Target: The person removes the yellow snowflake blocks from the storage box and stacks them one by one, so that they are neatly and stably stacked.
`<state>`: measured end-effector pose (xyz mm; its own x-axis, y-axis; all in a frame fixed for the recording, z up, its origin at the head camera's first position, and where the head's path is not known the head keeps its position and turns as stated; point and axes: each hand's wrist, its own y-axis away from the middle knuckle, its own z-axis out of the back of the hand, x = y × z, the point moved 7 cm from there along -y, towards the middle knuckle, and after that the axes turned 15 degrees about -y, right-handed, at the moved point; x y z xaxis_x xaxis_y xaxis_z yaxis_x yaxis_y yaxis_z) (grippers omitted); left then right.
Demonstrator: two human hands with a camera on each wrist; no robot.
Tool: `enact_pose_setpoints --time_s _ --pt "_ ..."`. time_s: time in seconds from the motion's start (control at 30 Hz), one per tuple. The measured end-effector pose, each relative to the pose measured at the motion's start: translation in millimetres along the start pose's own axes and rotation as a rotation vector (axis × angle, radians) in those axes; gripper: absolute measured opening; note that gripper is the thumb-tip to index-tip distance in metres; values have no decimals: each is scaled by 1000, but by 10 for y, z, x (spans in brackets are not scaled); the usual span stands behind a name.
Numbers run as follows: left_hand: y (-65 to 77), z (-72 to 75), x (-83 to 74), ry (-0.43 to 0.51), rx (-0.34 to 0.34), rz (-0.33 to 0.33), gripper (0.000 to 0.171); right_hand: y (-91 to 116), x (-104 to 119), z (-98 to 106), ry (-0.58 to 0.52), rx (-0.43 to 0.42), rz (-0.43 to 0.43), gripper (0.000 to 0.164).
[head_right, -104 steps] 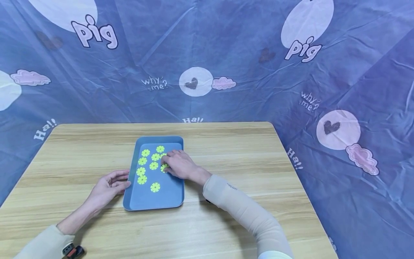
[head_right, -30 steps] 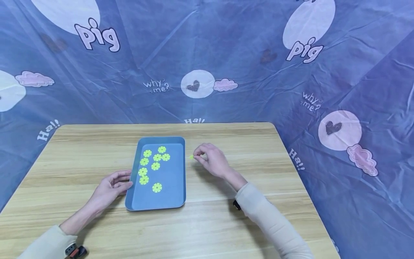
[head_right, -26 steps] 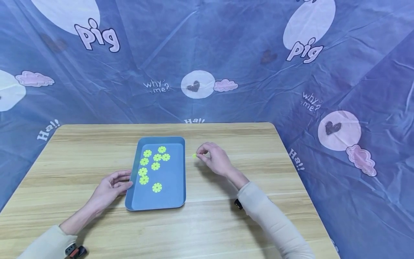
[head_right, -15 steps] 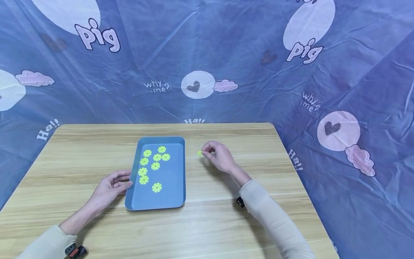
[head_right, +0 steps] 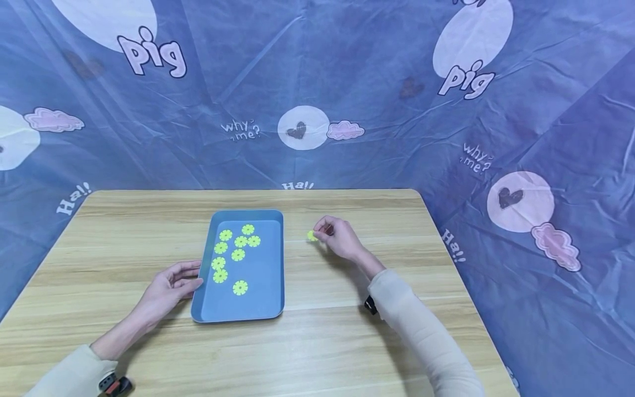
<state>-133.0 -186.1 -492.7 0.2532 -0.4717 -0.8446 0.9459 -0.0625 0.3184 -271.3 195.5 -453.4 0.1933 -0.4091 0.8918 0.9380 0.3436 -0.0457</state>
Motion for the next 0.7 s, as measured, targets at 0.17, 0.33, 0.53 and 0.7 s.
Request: enact_pose_setpoints --time_s 0.17,0.33,0.53,0.7 --pt "1 -1 0 2 0 0 56 -29 -51 -12 5 35 -29 11" --pt "0 -1 -1 -5 -2 0 56 -59 -98 -28 16 55 -51 11" --pt "-1 -2 -7 0 -4 2 56 -78 -151 -60 36 78 -89 8" --pt "-2 -10 -1 -4 -6 7 56 -98 -184 -86 58 103 -102 6"
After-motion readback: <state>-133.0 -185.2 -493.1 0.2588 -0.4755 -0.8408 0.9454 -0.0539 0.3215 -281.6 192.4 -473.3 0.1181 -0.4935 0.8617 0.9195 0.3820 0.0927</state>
